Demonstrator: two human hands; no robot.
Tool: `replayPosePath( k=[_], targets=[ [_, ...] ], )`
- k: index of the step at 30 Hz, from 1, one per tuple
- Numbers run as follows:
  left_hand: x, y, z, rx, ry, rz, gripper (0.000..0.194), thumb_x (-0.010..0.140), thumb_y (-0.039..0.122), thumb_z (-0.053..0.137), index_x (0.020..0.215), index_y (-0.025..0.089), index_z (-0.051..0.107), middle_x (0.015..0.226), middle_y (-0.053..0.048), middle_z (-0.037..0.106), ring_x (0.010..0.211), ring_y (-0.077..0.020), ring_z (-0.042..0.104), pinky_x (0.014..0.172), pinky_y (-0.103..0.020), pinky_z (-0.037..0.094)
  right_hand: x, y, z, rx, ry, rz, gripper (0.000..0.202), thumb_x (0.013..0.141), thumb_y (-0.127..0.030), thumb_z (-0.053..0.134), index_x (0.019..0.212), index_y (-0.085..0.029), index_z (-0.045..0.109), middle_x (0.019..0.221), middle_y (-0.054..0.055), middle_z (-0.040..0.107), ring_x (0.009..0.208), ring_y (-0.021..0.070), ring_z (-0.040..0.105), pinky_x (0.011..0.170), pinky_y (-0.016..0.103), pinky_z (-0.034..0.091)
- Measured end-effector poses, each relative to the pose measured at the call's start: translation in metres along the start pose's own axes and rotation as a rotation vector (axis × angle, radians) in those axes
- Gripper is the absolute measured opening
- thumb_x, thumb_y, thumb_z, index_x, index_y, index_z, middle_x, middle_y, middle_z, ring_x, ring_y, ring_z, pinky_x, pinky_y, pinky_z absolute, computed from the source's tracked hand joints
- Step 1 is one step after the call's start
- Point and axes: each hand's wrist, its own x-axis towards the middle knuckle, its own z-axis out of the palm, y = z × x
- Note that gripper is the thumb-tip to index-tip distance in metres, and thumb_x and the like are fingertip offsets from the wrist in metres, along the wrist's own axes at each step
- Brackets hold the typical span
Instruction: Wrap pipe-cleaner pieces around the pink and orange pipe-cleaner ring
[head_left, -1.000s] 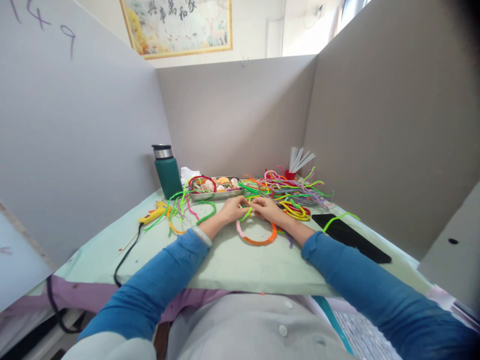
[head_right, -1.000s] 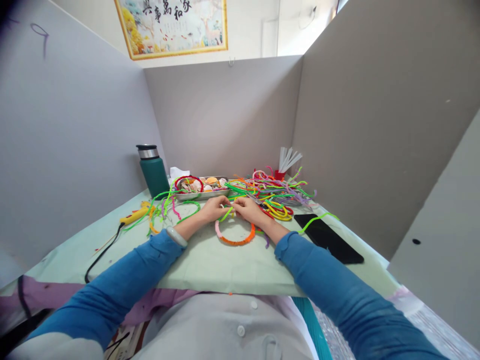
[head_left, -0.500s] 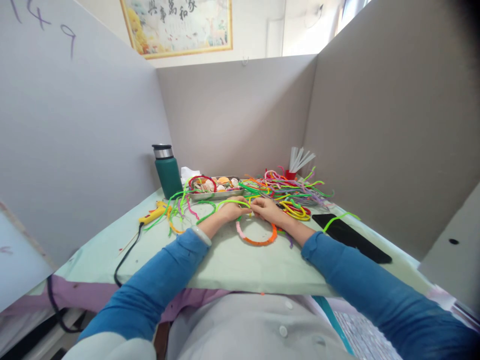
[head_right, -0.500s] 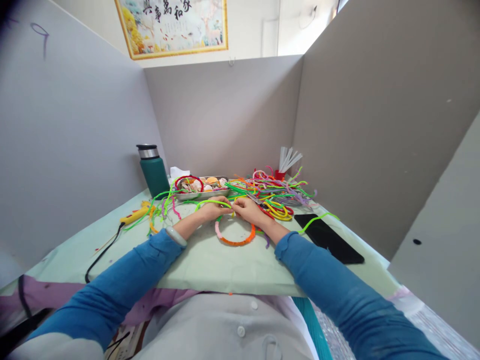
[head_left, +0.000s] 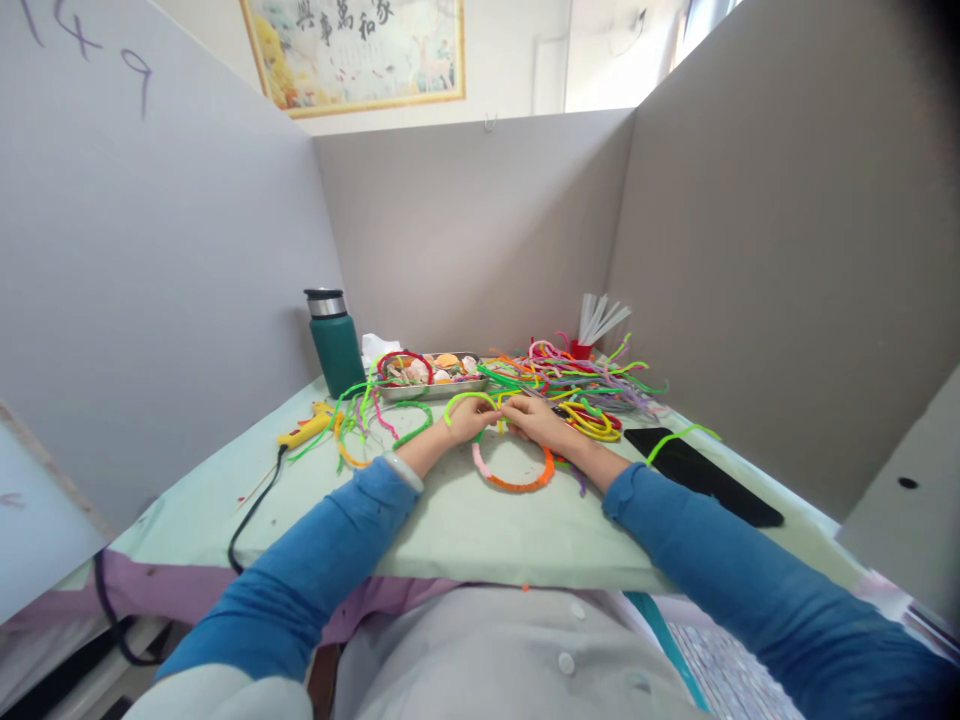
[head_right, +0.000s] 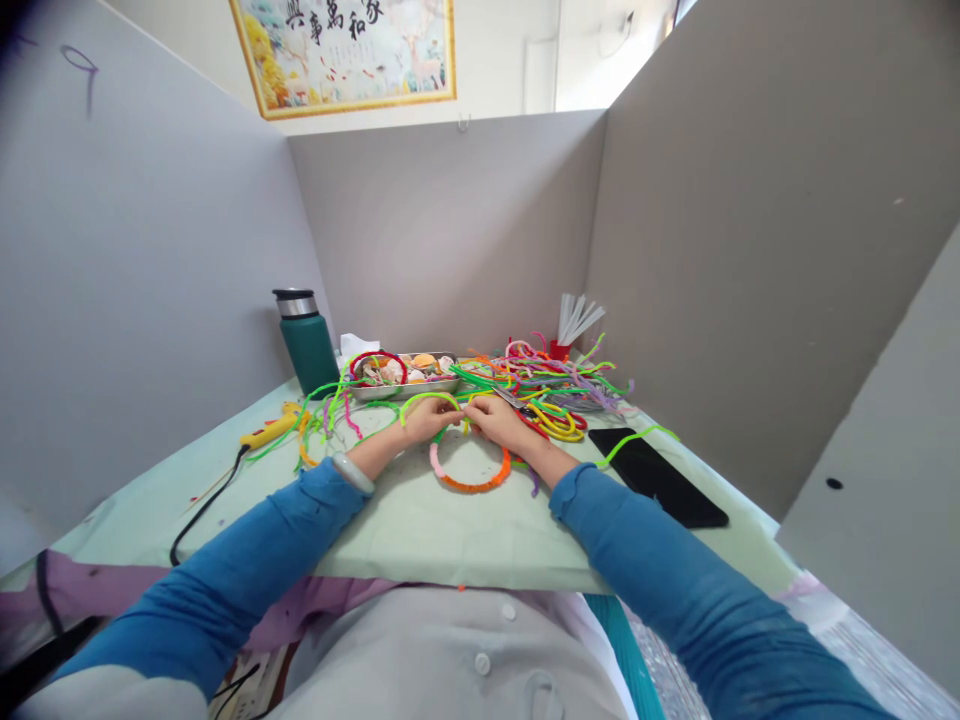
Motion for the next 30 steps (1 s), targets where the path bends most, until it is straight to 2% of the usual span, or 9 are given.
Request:
replayPosePath(
  k=[4, 10, 19, 25, 30],
  targets=[
    [0.001, 0.002, -0.002, 0.006, -0.013, -0.008, 0.039, 0.07, 0.046, 0.049, 0.073, 0.012, 0.066, 0.064, -0.003, 0.062, 0.054, -0.0095, 0.047, 0.049, -0.019, 0.033, 0.0, 0.001, 0.0, -0.016, -0.004, 0.003, 0.03, 0.077, -0.041, 0.04, 0.064, -0.015, 0.05, 0.052, -0.003, 0.049, 0.04, 0.0049, 0.036, 0.039, 0.018, 0.027],
    [-0.004, 0.007, -0.006, -0.046, -0.052, -0.036, 0.04, 0.069, 0.047, 0.05, 0.066, 0.01, 0.065, 0.044, 0.001, 0.048, 0.04, -0.0058, 0.036, 0.041, -0.019, 0.025, -0.001, -0.001, 0.0, -0.018, -0.018, -0.007, 0.03, 0.077, -0.04, 0.04, 0.065, -0.014, 0.05, 0.053, -0.002, 0.05, 0.04, 0.0049, 0.036, 0.039, 0.017, 0.027],
    [-0.005, 0.006, -0.004, -0.269, -0.077, -0.098, 0.042, 0.067, 0.05, 0.052, 0.06, 0.01, 0.06, 0.047, 0.001, 0.049, 0.036, -0.0044, 0.036, 0.037, -0.018, 0.028, -0.002, -0.002, -0.001, 0.007, -0.046, -0.008, 0.029, 0.075, -0.04, 0.043, 0.068, -0.014, 0.052, 0.053, -0.003, 0.049, 0.041, 0.0048, 0.036, 0.04, 0.018, 0.028],
    [-0.009, 0.01, -0.006, -0.315, -0.072, -0.115, 0.045, 0.063, 0.055, 0.054, 0.06, 0.01, 0.058, 0.048, 0.001, 0.05, 0.037, -0.0035, 0.035, 0.037, -0.018, 0.027, -0.001, 0.002, -0.001, -0.003, -0.064, 0.001, 0.025, 0.074, -0.037, 0.045, 0.074, -0.014, 0.055, 0.054, -0.003, 0.049, 0.041, 0.0052, 0.037, 0.041, 0.018, 0.028],
    [-0.01, 0.012, -0.006, -0.331, -0.057, -0.141, 0.046, 0.061, 0.056, 0.055, 0.058, 0.01, 0.056, 0.049, 0.001, 0.05, 0.036, -0.0033, 0.035, 0.036, -0.018, 0.025, -0.002, 0.001, 0.0, -0.027, -0.059, -0.054, 0.024, 0.074, -0.035, 0.047, 0.076, -0.013, 0.057, 0.056, -0.002, 0.05, 0.046, 0.006, 0.04, 0.044, 0.018, 0.031]
  ],
)
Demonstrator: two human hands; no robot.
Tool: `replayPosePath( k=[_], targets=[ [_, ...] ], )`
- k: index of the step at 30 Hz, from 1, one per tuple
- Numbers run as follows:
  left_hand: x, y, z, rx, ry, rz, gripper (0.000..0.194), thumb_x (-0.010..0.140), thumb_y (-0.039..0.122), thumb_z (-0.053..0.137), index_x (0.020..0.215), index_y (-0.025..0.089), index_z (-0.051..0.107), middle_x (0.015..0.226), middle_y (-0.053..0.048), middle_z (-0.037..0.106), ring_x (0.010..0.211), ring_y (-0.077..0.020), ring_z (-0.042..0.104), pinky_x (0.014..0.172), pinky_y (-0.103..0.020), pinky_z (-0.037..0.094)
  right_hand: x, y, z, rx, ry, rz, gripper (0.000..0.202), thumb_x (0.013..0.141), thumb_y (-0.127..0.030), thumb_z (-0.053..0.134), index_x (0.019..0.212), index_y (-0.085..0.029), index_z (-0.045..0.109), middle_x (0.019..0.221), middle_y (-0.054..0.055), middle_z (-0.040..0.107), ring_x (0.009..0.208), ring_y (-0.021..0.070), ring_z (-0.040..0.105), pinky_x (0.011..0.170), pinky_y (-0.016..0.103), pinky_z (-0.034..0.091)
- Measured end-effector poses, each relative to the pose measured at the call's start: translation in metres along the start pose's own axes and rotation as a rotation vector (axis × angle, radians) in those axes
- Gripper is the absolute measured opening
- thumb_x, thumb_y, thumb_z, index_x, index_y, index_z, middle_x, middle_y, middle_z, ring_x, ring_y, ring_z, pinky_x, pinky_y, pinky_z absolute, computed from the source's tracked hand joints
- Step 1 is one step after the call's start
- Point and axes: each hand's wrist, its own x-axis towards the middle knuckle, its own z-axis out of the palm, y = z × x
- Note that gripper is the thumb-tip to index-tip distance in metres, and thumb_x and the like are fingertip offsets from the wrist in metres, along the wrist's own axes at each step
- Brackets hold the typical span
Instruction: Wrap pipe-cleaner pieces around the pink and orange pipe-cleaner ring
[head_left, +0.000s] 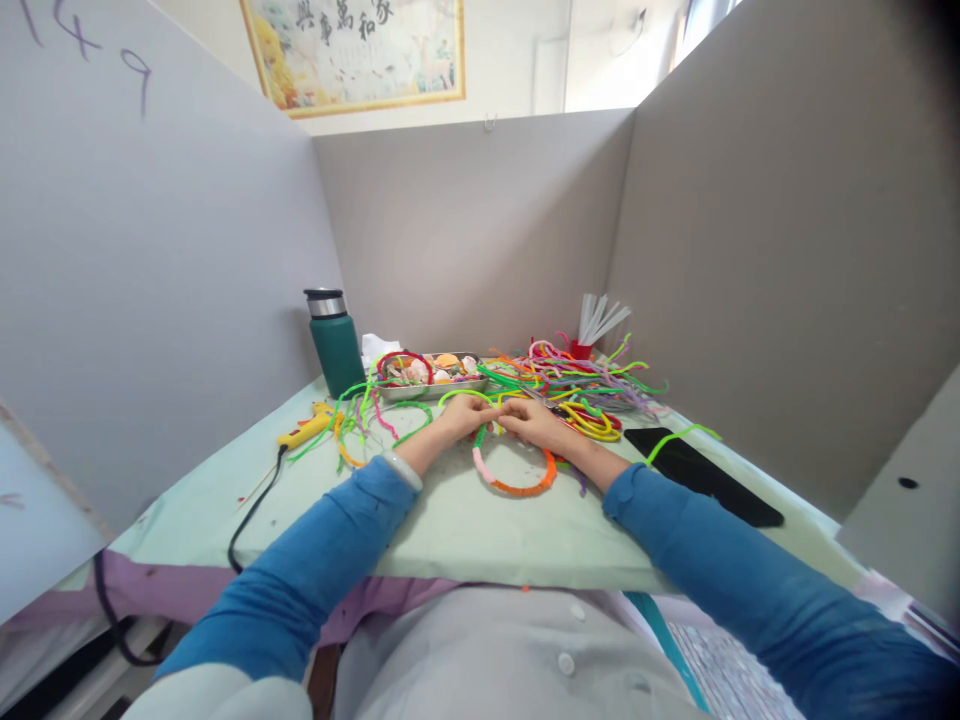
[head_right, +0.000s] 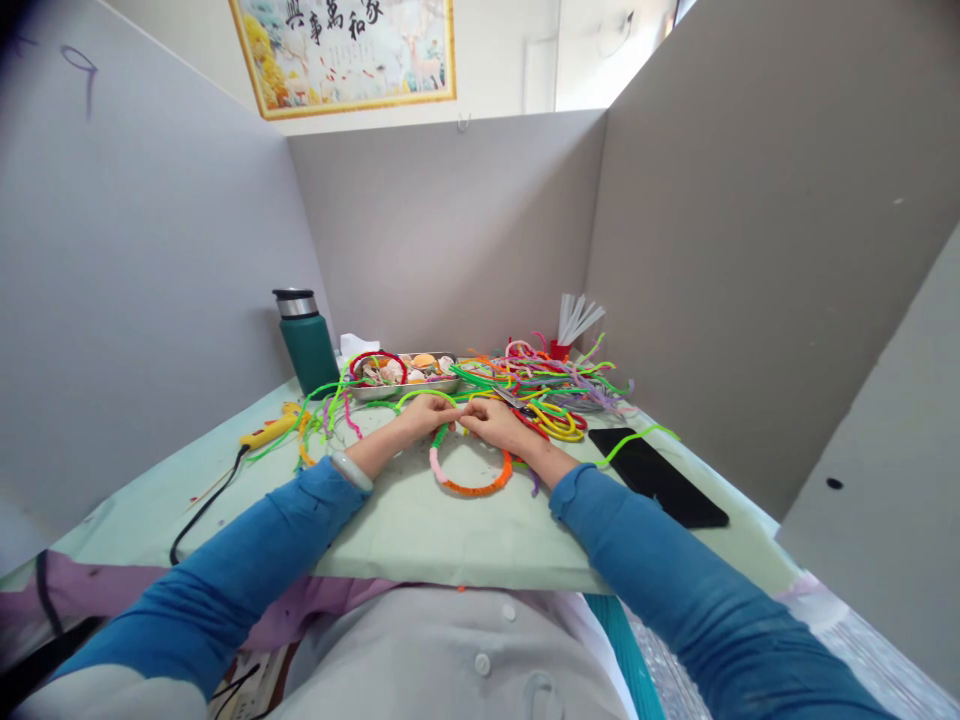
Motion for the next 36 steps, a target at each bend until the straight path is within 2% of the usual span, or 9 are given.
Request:
replayPosePath(
  k=[7, 17, 22, 26, 36],
  targets=[
    [0.0, -0.001, 0.001, 0.011, 0.025, -0.026, 0.05, 0.062, 0.06, 0.052, 0.055, 0.011, 0.056, 0.038, 0.003, 0.039, 0.034, -0.0042, 0.032, 0.035, -0.018, 0.022, -0.001, -0.004, 0.001, -0.027, -0.004, -0.045, 0.027, 0.075, -0.037, 0.047, 0.078, -0.013, 0.058, 0.057, -0.002, 0.05, 0.049, 0.0069, 0.042, 0.047, 0.019, 0.032],
    [0.0, -0.002, 0.001, 0.019, 0.016, -0.02, 0.052, 0.065, 0.061, 0.047, 0.058, 0.01, 0.058, 0.04, 0.002, 0.043, 0.034, -0.0047, 0.032, 0.035, -0.019, 0.022, 0.002, 0.001, 0.002, -0.077, 0.037, -0.036, 0.027, 0.075, -0.038, 0.044, 0.068, -0.014, 0.054, 0.053, -0.002, 0.049, 0.047, 0.0072, 0.041, 0.045, 0.019, 0.03],
    [0.003, -0.006, 0.002, 0.059, 0.075, -0.039, 0.052, 0.066, 0.062, 0.046, 0.061, 0.011, 0.058, 0.042, 0.002, 0.047, 0.036, -0.0056, 0.036, 0.036, -0.018, 0.026, 0.004, 0.005, 0.003, -0.083, 0.08, -0.018, 0.027, 0.074, -0.038, 0.044, 0.065, -0.014, 0.053, 0.051, -0.003, 0.048, 0.046, 0.0072, 0.038, 0.045, 0.02, 0.028],
    [0.005, -0.008, 0.001, 0.126, 0.141, -0.059, 0.05, 0.064, 0.061, 0.048, 0.062, 0.012, 0.058, 0.038, 0.003, 0.045, 0.035, -0.0064, 0.038, 0.036, -0.018, 0.025, 0.004, 0.005, 0.003, -0.07, 0.09, -0.01, 0.027, 0.074, -0.039, 0.044, 0.064, -0.015, 0.051, 0.051, -0.003, 0.048, 0.046, 0.0073, 0.038, 0.046, 0.02, 0.028],
    [0.009, -0.007, 0.001, -0.194, 0.148, -0.075, 0.045, 0.069, 0.056, 0.047, 0.067, 0.012, 0.059, 0.05, 0.001, 0.048, 0.044, -0.0064, 0.044, 0.042, -0.018, 0.036, 0.003, 0.0, 0.002, -0.037, 0.075, 0.018, 0.029, 0.073, -0.042, 0.045, 0.064, -0.015, 0.049, 0.051, -0.003, 0.048, 0.045, 0.0068, 0.038, 0.045, 0.02, 0.028]
  ],
)
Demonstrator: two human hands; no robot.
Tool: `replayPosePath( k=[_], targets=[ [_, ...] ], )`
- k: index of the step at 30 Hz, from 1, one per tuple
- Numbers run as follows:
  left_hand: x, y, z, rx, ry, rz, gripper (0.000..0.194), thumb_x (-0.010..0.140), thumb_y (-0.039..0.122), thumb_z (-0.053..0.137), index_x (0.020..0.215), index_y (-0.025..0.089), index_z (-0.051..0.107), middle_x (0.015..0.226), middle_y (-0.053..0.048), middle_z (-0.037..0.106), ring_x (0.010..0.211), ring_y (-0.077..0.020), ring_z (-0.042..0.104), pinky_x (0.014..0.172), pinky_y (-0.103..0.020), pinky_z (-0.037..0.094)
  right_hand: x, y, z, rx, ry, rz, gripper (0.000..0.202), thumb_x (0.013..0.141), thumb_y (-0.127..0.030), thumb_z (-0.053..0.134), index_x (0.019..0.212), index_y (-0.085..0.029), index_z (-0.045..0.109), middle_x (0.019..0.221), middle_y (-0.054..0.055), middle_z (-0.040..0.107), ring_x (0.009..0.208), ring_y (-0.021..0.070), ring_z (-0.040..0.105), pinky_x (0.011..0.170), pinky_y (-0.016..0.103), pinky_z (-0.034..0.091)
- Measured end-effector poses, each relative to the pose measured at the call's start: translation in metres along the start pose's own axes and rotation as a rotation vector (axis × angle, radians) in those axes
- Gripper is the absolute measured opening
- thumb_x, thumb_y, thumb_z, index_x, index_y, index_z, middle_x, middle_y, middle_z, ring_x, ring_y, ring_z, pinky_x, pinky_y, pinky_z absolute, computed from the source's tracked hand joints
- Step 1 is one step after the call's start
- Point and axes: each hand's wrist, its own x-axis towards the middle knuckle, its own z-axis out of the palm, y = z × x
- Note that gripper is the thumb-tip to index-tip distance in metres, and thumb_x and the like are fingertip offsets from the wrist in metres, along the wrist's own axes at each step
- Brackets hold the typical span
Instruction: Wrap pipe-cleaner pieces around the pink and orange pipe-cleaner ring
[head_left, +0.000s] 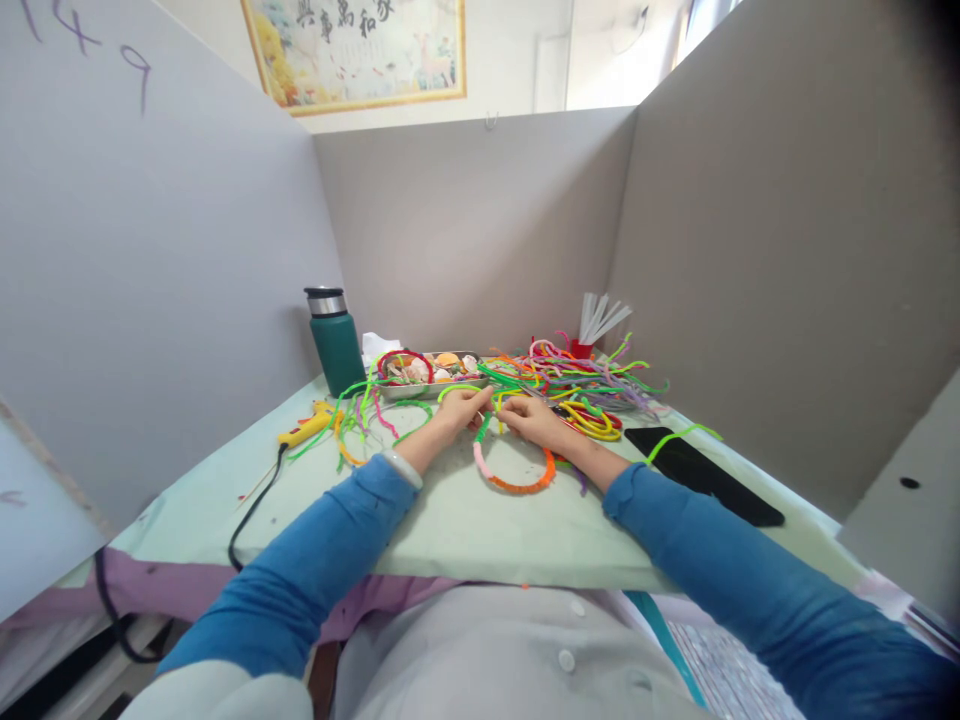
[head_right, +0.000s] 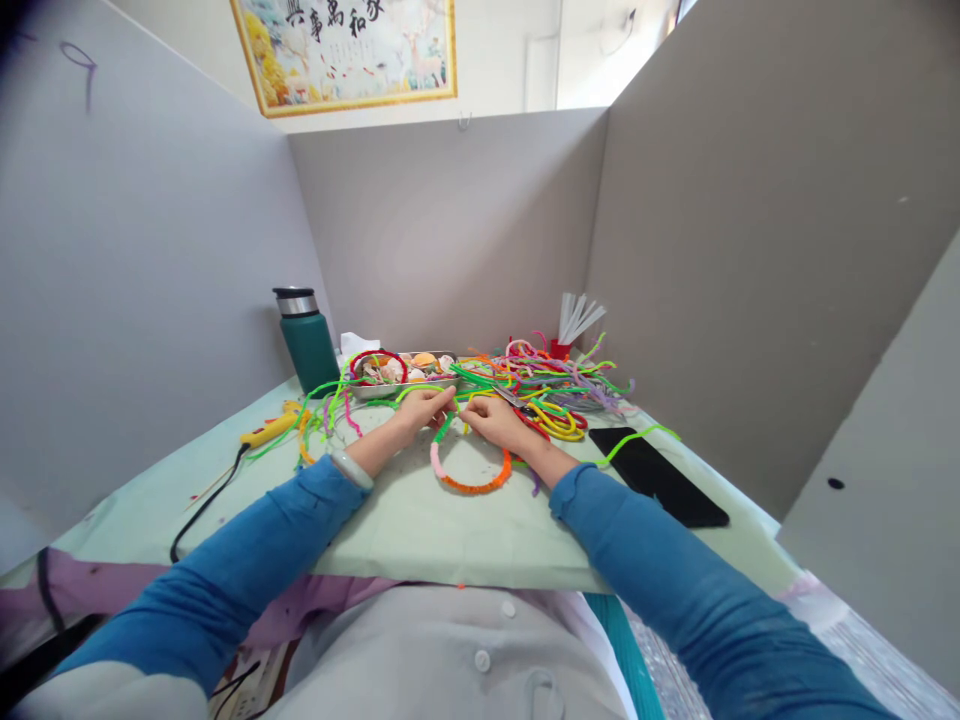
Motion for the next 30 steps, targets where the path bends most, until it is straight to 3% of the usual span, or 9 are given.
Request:
replayPosePath(
  k=[5, 9, 18, 30],
  targets=[
    [-0.0048, 0.0039, -0.0005, -0.037, -0.076, 0.053, 0.045, 0.068, 0.055, 0.049, 0.074, 0.013, 0.063, 0.066, -0.002, 0.056, 0.05, -0.0056, 0.044, 0.044, -0.017, 0.036, -0.0001, 0.0014, 0.0, -0.001, 0.0, -0.002, 0.031, 0.073, -0.045, 0.045, 0.064, -0.015, 0.048, 0.051, -0.003, 0.047, 0.045, 0.0068, 0.038, 0.044, 0.02, 0.027],
    [-0.0068, 0.0043, -0.0004, -0.009, -0.12, 0.093, 0.043, 0.067, 0.052, 0.051, 0.081, 0.014, 0.064, 0.063, 0.001, 0.054, 0.05, -0.0046, 0.041, 0.044, -0.016, 0.032, 0.0003, 0.003, 0.0005, 0.01, -0.005, -0.015, 0.031, 0.074, -0.045, 0.044, 0.064, -0.015, 0.047, 0.051, -0.004, 0.046, 0.044, 0.0066, 0.037, 0.043, 0.02, 0.025],
    [-0.0033, 0.0034, 0.0, -0.038, -0.112, 0.034, 0.036, 0.067, 0.044, 0.053, 0.08, 0.012, 0.062, 0.062, 0.001, 0.05, 0.052, -0.0055, 0.041, 0.045, -0.017, 0.032, 0.0002, 0.0029, -0.0003, -0.006, -0.002, -0.027, 0.032, 0.074, -0.044, 0.045, 0.062, -0.015, 0.046, 0.05, -0.004, 0.045, 0.045, 0.0065, 0.037, 0.045, 0.02, 0.027],
    [0.0001, -0.0041, -0.0019, -0.106, -0.168, -0.029, 0.04, 0.059, 0.049, 0.061, 0.077, 0.013, 0.059, 0.064, 0.001, 0.05, 0.053, -0.0056, 0.041, 0.046, -0.018, 0.033, -0.0014, -0.0031, -0.0001, 0.093, -0.006, -0.006, 0.035, 0.072, -0.049, 0.048, 0.066, -0.015, 0.049, 0.049, -0.004, 0.044, 0.042, 0.0054, 0.035, 0.043, 0.02, 0.026]
  ],
)
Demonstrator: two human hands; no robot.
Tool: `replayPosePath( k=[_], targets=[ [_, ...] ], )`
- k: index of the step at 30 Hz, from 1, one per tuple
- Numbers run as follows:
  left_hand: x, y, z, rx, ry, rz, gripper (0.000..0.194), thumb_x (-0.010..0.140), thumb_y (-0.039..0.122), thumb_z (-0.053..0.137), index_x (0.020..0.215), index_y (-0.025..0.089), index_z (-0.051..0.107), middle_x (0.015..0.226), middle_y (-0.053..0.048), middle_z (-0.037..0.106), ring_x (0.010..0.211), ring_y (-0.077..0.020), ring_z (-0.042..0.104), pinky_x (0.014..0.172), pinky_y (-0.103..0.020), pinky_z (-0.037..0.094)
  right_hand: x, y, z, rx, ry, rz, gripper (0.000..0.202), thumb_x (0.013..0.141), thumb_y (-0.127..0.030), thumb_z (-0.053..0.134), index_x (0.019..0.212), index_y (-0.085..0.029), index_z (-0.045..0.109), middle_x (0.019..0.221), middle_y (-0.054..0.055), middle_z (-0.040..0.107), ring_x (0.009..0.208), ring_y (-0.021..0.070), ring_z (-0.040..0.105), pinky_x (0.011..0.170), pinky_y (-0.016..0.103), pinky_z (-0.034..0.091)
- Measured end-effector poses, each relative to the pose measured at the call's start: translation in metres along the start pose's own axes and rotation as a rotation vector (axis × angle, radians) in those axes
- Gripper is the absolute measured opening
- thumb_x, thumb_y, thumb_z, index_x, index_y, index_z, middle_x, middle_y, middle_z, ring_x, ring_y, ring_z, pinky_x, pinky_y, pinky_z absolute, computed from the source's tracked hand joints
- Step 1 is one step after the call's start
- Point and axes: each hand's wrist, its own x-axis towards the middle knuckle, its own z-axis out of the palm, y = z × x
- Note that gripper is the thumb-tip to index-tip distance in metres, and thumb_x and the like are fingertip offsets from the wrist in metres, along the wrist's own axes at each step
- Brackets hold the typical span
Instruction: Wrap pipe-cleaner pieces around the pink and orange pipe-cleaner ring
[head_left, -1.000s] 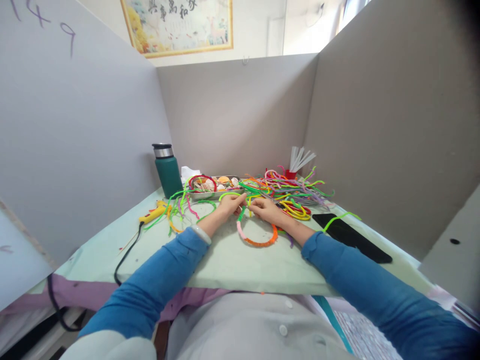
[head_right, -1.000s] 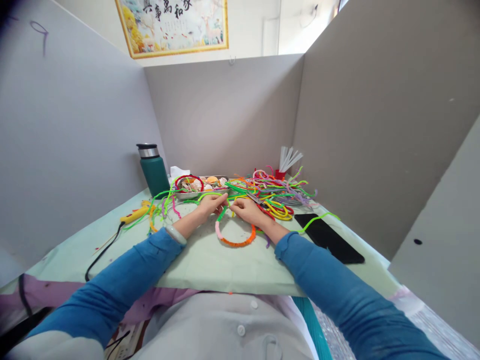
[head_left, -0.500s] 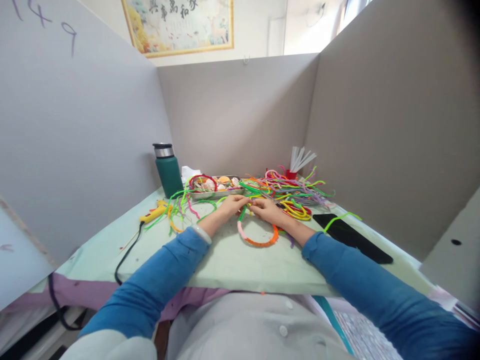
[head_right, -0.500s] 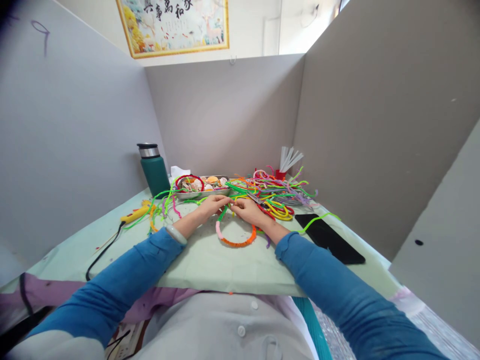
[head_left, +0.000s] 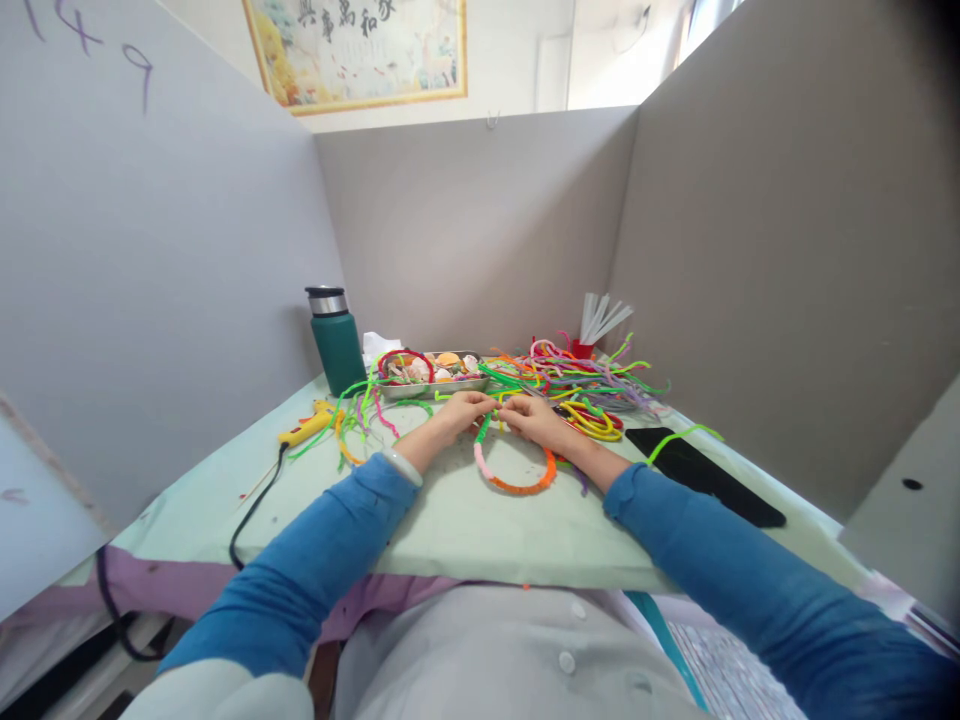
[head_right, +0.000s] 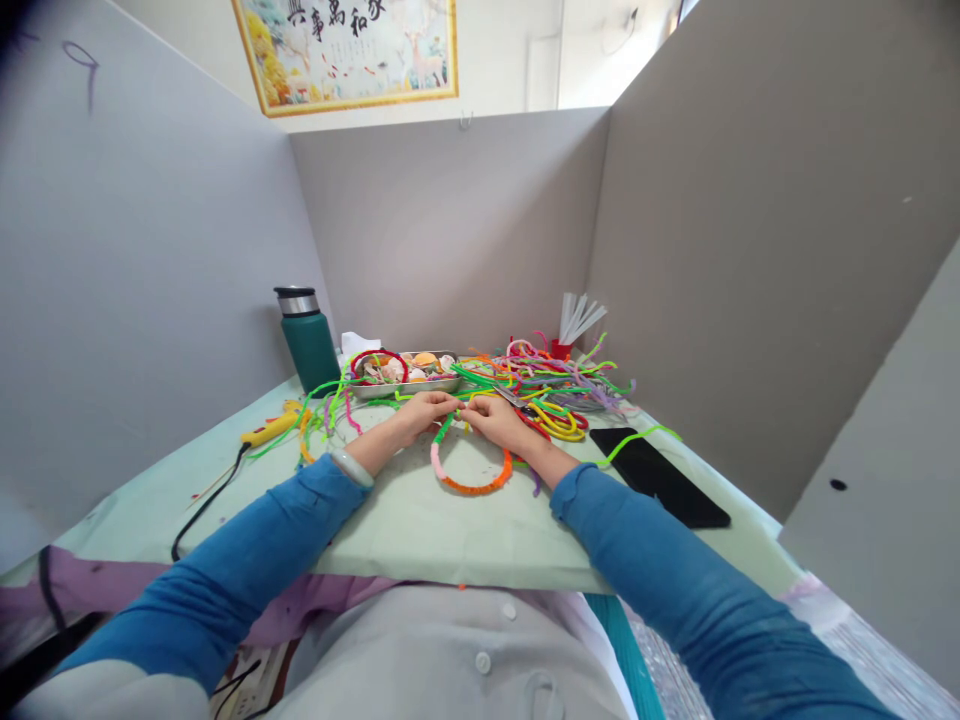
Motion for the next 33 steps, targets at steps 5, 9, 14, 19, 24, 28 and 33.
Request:
replayPosePath(
  k=[5, 9, 14, 19, 24, 28, 33],
  targets=[
    [-0.0011, 0.0019, 0.0005, 0.038, 0.0, 0.009, 0.038, 0.064, 0.048, 0.057, 0.077, 0.012, 0.058, 0.068, -0.001, 0.054, 0.053, -0.006, 0.043, 0.046, -0.018, 0.033, -0.0006, -0.0005, -0.0002, -0.007, 0.014, 0.007, 0.035, 0.072, -0.05, 0.048, 0.065, -0.015, 0.049, 0.048, -0.005, 0.044, 0.041, 0.0055, 0.035, 0.042, 0.02, 0.025],
    [-0.003, 0.003, 0.0006, 0.085, -0.005, 0.051, 0.036, 0.064, 0.046, 0.058, 0.078, 0.012, 0.058, 0.067, 0.0, 0.054, 0.052, -0.0054, 0.042, 0.046, -0.018, 0.032, -0.0005, -0.0007, -0.0005, -0.033, 0.027, 0.001, 0.035, 0.072, -0.049, 0.047, 0.067, -0.014, 0.052, 0.049, -0.004, 0.045, 0.042, 0.0058, 0.035, 0.043, 0.02, 0.026],
    [-0.0034, 0.0038, 0.0018, 0.088, 0.018, 0.08, 0.03, 0.064, 0.037, 0.06, 0.079, 0.012, 0.059, 0.066, 0.001, 0.054, 0.051, -0.0044, 0.041, 0.045, -0.017, 0.03, 0.0005, 0.0005, -0.0007, -0.046, 0.033, -0.002, 0.034, 0.073, -0.046, 0.047, 0.066, -0.014, 0.052, 0.049, -0.004, 0.046, 0.043, 0.0058, 0.036, 0.044, 0.02, 0.028],
    [-0.0024, 0.0044, 0.0032, 0.079, 0.04, 0.098, 0.024, 0.063, 0.03, 0.06, 0.078, 0.011, 0.059, 0.066, 0.001, 0.054, 0.051, -0.0046, 0.042, 0.045, -0.017, 0.03, 0.0012, 0.0021, -0.0006, -0.056, 0.026, -0.002, 0.032, 0.073, -0.044, 0.046, 0.066, -0.014, 0.051, 0.05, -0.003, 0.046, 0.043, 0.0058, 0.036, 0.043, 0.019, 0.028],
    [-0.0028, 0.005, 0.0028, 0.131, 0.019, 0.143, 0.02, 0.065, 0.024, 0.057, 0.08, 0.01, 0.06, 0.065, 0.001, 0.054, 0.049, -0.0043, 0.04, 0.046, -0.018, 0.03, 0.0012, 0.0017, -0.0007, -0.061, 0.019, -0.004, 0.032, 0.073, -0.045, 0.046, 0.066, -0.014, 0.051, 0.05, -0.003, 0.046, 0.043, 0.006, 0.036, 0.043, 0.019, 0.027],
    [-0.0016, 0.0032, 0.0019, 0.163, -0.012, 0.178, 0.022, 0.065, 0.024, 0.057, 0.083, 0.011, 0.06, 0.066, 0.001, 0.055, 0.049, -0.0047, 0.041, 0.047, -0.018, 0.031, 0.0014, 0.0016, -0.0009, -0.089, 0.035, -0.007, 0.032, 0.073, -0.045, 0.046, 0.065, -0.014, 0.052, 0.05, -0.003, 0.046, 0.044, 0.0063, 0.037, 0.044, 0.019, 0.028],
    [0.0013, -0.0012, 0.0014, 0.172, -0.032, 0.175, 0.023, 0.065, 0.026, 0.058, 0.083, 0.011, 0.057, 0.061, 0.002, 0.052, 0.047, -0.0047, 0.041, 0.044, -0.017, 0.031, 0.0014, 0.001, -0.0016, -0.101, 0.029, -0.018, 0.031, 0.073, -0.042, 0.045, 0.065, -0.014, 0.053, 0.051, -0.003, 0.046, 0.045, 0.0063, 0.037, 0.045, 0.019, 0.029]
  ],
)
